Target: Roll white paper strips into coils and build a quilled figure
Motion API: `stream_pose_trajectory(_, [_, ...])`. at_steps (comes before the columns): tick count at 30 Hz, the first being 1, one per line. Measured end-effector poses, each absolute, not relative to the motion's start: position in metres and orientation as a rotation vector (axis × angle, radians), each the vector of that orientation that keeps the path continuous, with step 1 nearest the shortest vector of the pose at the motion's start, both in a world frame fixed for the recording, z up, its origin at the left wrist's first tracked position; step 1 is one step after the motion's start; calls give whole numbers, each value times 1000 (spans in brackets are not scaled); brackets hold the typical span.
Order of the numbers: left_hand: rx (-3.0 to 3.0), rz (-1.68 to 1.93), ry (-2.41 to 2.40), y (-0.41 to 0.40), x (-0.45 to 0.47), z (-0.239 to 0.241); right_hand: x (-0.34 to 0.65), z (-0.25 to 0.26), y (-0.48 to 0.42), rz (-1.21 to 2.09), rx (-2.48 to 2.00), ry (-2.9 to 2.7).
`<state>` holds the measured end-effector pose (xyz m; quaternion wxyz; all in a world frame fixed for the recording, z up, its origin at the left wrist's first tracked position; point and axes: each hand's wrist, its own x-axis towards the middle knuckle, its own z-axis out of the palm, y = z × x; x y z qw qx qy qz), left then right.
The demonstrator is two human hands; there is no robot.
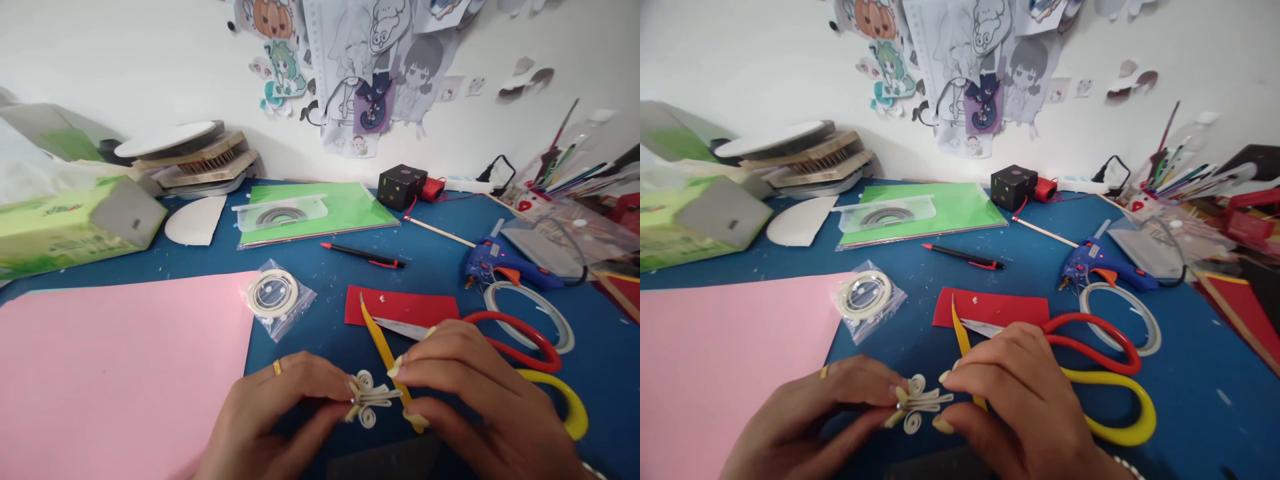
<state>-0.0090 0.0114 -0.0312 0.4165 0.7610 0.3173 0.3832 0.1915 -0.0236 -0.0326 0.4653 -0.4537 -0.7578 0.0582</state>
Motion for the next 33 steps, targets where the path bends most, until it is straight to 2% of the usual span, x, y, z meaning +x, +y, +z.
stream_pose_trajectory(6, [1965, 923, 782, 14, -12, -30, 200, -25, -25, 161, -1128, -2061])
stream_pose_trajectory(33, [1926, 975, 799, 7, -8, -31, 192, -26, -18, 105, -1073, -2094])
